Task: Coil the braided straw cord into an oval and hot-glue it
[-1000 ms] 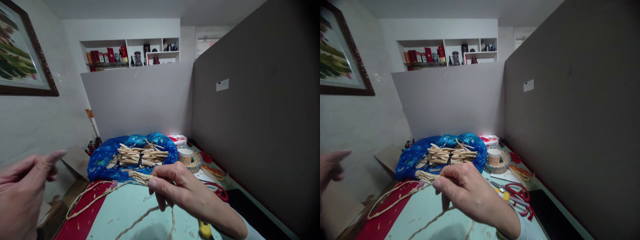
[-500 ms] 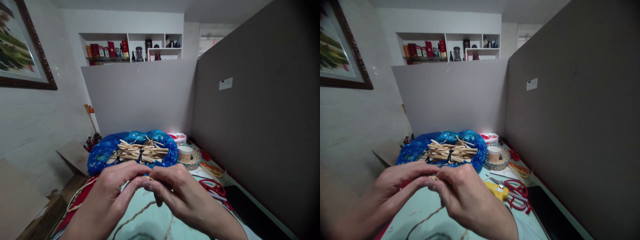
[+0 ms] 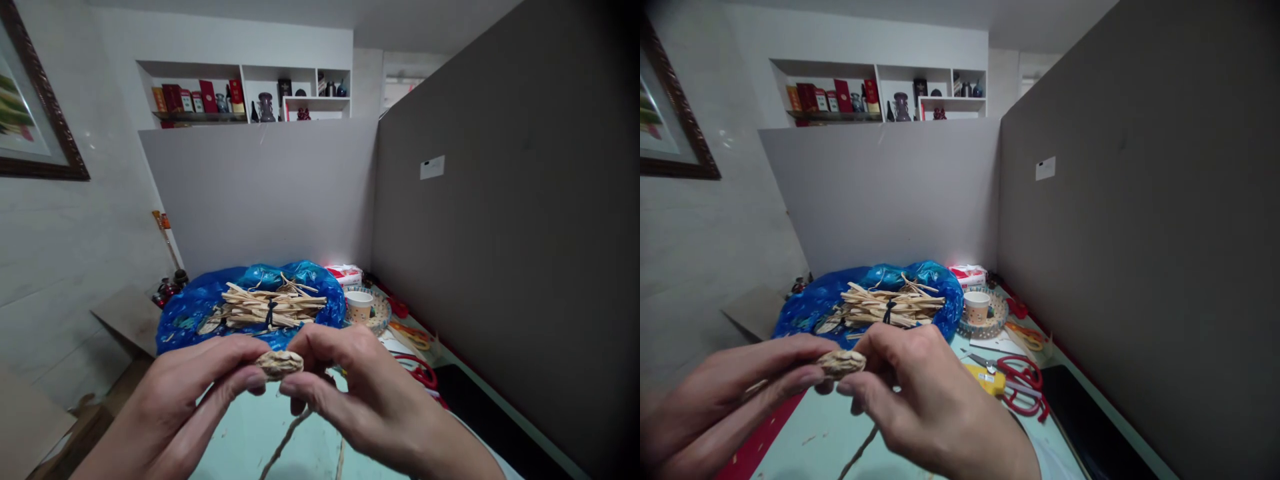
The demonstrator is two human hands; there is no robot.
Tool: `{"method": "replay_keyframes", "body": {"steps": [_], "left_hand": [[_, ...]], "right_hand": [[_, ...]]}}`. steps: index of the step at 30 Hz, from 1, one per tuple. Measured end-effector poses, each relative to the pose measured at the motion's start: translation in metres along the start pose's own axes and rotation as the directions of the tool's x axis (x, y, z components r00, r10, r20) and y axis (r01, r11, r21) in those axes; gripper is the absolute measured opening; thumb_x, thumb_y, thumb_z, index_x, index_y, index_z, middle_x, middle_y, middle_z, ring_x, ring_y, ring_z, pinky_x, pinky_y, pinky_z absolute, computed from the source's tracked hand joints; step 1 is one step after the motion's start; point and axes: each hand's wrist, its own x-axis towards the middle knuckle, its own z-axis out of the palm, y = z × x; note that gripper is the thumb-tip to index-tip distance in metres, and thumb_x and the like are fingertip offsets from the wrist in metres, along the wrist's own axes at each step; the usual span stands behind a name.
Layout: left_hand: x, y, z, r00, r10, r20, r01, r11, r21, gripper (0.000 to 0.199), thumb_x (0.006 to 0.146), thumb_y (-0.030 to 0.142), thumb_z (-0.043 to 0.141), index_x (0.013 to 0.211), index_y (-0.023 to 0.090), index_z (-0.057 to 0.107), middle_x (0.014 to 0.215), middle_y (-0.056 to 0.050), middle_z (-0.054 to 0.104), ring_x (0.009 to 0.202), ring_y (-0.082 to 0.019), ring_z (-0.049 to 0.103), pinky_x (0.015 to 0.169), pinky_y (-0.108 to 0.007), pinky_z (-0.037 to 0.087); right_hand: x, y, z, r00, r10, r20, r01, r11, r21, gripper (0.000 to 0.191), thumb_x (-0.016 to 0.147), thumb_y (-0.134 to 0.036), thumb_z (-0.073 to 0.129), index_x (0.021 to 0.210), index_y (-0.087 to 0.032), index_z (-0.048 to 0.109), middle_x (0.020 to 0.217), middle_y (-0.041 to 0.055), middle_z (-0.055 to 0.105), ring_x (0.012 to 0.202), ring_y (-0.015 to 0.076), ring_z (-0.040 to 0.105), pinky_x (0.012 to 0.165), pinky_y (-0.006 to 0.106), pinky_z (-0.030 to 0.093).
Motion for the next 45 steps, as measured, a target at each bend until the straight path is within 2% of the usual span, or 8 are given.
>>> {"method": "replay_keyframes", "body": {"steps": [6,16,20,24,28,33,40,45], "left_hand": [[0.002,-0.006,0.0,0.987,-0.113,0.118,0.122,0.99,-0.076,0.016,0.091,0.042,0.06,0.099,0.034,0.072,0.08,0.006,0.078,0.069,-0.015,0.075,0.067,-0.015,0.058],[0.01,0.0,0.002,0.998,0.046,0.039,-0.043,0.996,-0.073,0.009,0.089,0.034,0.064,0.088,0.034,0.072,0.08,0.007,0.077,0.07,-0.014,0.073,0.064,-0.015,0.057],[0.014,-0.001,0.006,0.989,0.131,0.073,-0.115,0.973,-0.198,0.021,0.09,0.022,0.061,0.097,0.039,0.072,0.085,0.007,0.075,0.073,-0.013,0.072,0.065,-0.017,0.056],[0.012,-0.004,0.012,0.973,0.231,-0.017,-0.232,0.969,-0.085,0.037,0.087,0.021,0.062,0.116,0.042,0.071,0.102,0.002,0.076,0.09,-0.019,0.071,0.076,-0.025,0.056],[0.012,-0.001,0.022,0.943,0.299,-0.148,-0.305,0.952,-0.012,0.045,0.082,0.016,0.066,0.117,0.043,0.071,0.1,0.003,0.078,0.09,-0.019,0.072,0.078,-0.026,0.056],[0.013,0.011,0.027,0.97,0.207,-0.125,-0.224,0.964,-0.141,0.041,0.088,0.021,0.064,0.12,0.045,0.07,0.112,0.006,0.079,0.096,-0.017,0.074,0.087,-0.022,0.056],[0.016,0.012,0.018,0.965,-0.131,0.227,0.209,0.907,-0.365,0.03,0.091,0.045,0.059,0.114,0.038,0.076,0.095,0.0,0.082,0.088,-0.021,0.076,0.078,-0.027,0.063],[0.018,0.02,0.024,0.977,-0.214,0.007,0.204,0.92,-0.334,0.021,0.078,0.04,0.074,0.098,0.04,0.079,0.105,0.004,0.081,0.102,-0.023,0.074,0.09,-0.029,0.059]], "right_hand": [[0.0,0.002,-0.007,0.999,0.02,0.036,-0.018,0.999,-0.051,0.024,0.091,-0.031,0.068,0.112,-0.02,0.062,0.082,0.0001,0.069,0.072,0.0139,0.064,0.064,0.024,0.05],[-0.004,-0.004,-0.011,0.994,-0.082,-0.078,0.06,0.967,-0.246,0.005,0.09,-0.016,0.064,0.092,-0.02,0.066,0.071,-0.006,0.062,0.06,0.0065,0.051,0.055,0.018,0.04],[-0.003,-0.002,-0.011,0.987,-0.102,-0.125,0.08,0.982,-0.172,0.014,0.091,-0.014,0.062,0.104,-0.02,0.065,0.086,-0.0029,0.07,0.071,0.0091,0.061,0.064,0.02,0.047],[-0.002,0.002,-0.01,0.959,-0.183,-0.218,0.145,0.973,-0.178,0.027,0.089,-0.019,0.068,0.115,-0.022,0.06,0.09,-0.0029,0.069,0.067,0.0093,0.058,0.058,0.02,0.047],[0.001,0.007,-0.01,0.878,-0.374,-0.298,0.286,0.91,-0.299,0.027,0.091,-0.015,0.067,0.116,-0.018,0.06,0.1,0.0036,0.072,0.087,0.0143,0.067,0.076,0.024,0.054],[0.004,0.007,-0.014,0.753,-0.627,-0.201,0.442,0.708,-0.551,0.009,0.096,-0.008,0.058,0.096,-0.015,0.064,0.082,0.0035,0.071,0.07,0.0145,0.058,0.076,0.03,0.049],[0.001,0.004,-0.023,0.785,-0.614,0.081,0.56,0.647,-0.517,0.021,0.098,0.001,0.048,0.095,-0.013,0.064,0.085,0.0022,0.071,0.068,0.0124,0.053,0.071,0.03,0.044],[0.006,0.013,-0.022,0.798,-0.599,-0.072,0.504,0.728,-0.465,0.018,0.097,-0.01,0.059,0.114,-0.014,0.06,0.096,0.0046,0.074,0.078,0.0144,0.061,0.082,0.031,0.048]]}}
